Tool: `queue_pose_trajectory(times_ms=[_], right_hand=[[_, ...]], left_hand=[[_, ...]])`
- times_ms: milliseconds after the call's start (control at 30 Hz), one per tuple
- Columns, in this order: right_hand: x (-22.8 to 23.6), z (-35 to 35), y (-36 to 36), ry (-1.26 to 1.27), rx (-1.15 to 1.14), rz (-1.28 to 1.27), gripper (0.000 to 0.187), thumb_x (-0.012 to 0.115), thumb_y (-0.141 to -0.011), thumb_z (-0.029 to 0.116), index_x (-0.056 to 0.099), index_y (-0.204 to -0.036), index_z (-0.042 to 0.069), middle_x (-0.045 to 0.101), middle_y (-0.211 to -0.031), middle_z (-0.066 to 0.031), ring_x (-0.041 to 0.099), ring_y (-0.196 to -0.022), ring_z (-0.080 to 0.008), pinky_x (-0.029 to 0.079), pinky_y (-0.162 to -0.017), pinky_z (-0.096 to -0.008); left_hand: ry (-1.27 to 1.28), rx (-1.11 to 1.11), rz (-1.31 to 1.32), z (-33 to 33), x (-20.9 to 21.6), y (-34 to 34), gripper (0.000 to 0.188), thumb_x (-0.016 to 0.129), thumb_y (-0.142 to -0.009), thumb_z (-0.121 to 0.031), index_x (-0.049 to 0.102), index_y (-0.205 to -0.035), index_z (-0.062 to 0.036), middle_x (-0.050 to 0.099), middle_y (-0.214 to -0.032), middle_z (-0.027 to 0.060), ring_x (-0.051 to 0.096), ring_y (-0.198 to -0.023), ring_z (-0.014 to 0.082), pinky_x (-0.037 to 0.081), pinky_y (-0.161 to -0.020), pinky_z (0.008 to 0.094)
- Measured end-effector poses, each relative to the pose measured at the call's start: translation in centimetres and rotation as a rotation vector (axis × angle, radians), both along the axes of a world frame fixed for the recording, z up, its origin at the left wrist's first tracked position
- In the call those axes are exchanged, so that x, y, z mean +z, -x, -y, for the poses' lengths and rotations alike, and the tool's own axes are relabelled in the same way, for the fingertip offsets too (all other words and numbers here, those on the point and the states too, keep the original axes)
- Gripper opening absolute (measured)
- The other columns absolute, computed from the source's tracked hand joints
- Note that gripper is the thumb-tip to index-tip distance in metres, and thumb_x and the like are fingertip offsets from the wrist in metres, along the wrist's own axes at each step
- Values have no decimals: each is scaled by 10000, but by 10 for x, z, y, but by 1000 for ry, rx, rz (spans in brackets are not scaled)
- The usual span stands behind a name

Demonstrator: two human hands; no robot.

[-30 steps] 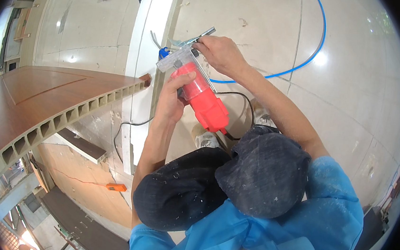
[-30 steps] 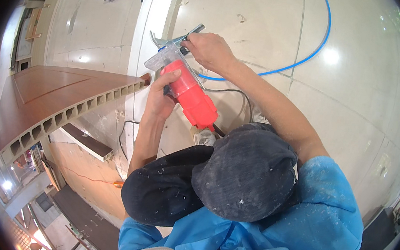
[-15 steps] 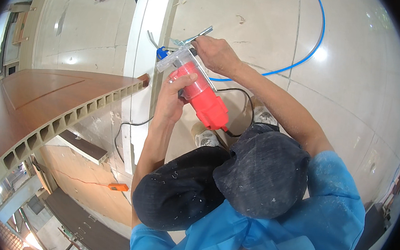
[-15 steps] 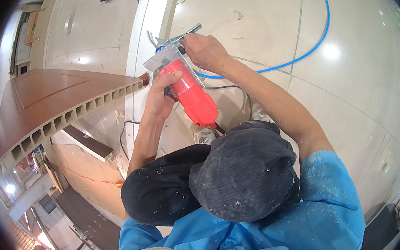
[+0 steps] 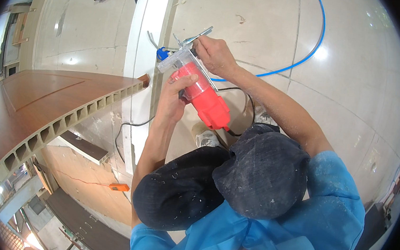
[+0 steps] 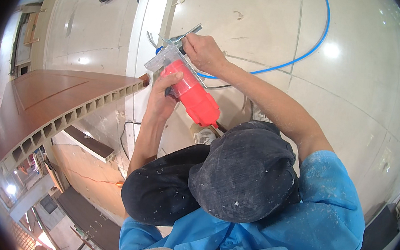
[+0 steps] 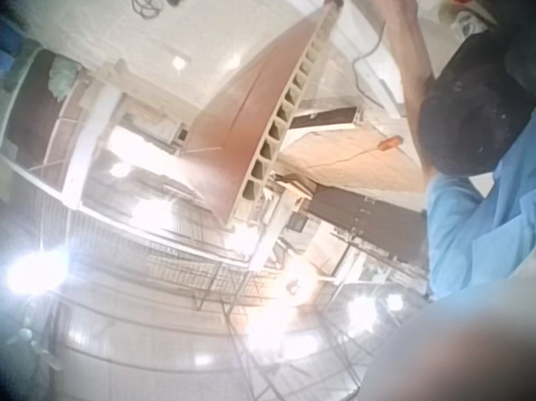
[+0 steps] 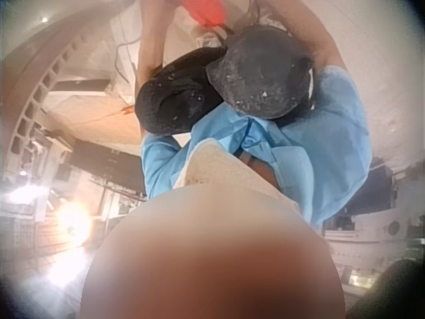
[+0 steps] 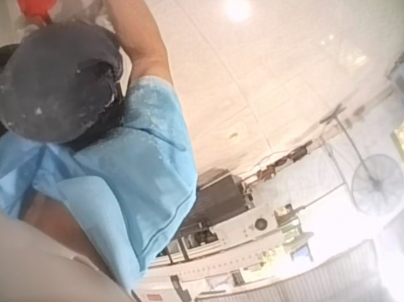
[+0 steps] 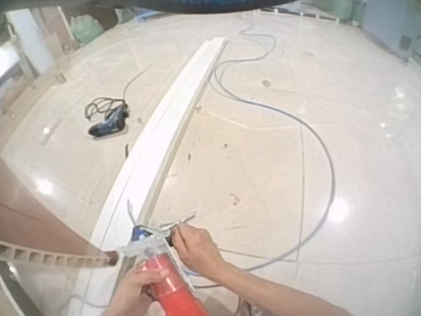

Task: The person adjusts a red handheld wood router, then uses it to shape the edge of a long wooden board. They reposition the board and continue routing along its length, then plug the router into an extension cord and resume routing.

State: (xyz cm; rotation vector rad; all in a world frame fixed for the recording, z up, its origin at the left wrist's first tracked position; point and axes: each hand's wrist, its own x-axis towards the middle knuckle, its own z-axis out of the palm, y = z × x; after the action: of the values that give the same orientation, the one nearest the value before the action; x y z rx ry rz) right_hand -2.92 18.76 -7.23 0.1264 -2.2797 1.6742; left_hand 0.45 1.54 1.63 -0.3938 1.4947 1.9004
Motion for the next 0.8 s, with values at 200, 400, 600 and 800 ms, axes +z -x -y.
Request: queue_pose_trajectory(times_ms=[200,400,600,800], right_hand=[[3,3,-1,63,-6,99,300,548,-1018,227,587,-861,-27,657,-755,-245,642,-650,-448,507,-603,-486],[32,-10,1,260,178,473,312,540,-1023,261,660,-924,-10,689,-722,-160,671,-595,-319,524,-603,-426],[91,-49,-13,105,227,275,246,618,-971,210,671,-1123,24,716,-817,-124,702,-720,-257,572,-714,-379],[142,-37,-13,-205,313,-416,652,740,-820,86,529,-1436,117,590,-1378,-190,623,-1159,-372,535,-965,-452]], left_hand=[[-18,20,1,1,-3,-2,414,772,-848,-209,620,-1208,-71,684,-1033,35,688,-927,153,586,-814,371],[23,52,27,6,2,0,460,766,-857,-238,608,-1253,-65,681,-1083,56,686,-982,186,579,-864,394],[-82,205,25,26,43,15,432,705,-917,-248,589,-1273,-33,688,-1125,121,694,-1016,271,562,-942,466],[-215,263,-127,35,123,35,462,592,-1000,-375,572,-1298,-22,686,-1130,143,694,-1023,283,573,-925,471]])
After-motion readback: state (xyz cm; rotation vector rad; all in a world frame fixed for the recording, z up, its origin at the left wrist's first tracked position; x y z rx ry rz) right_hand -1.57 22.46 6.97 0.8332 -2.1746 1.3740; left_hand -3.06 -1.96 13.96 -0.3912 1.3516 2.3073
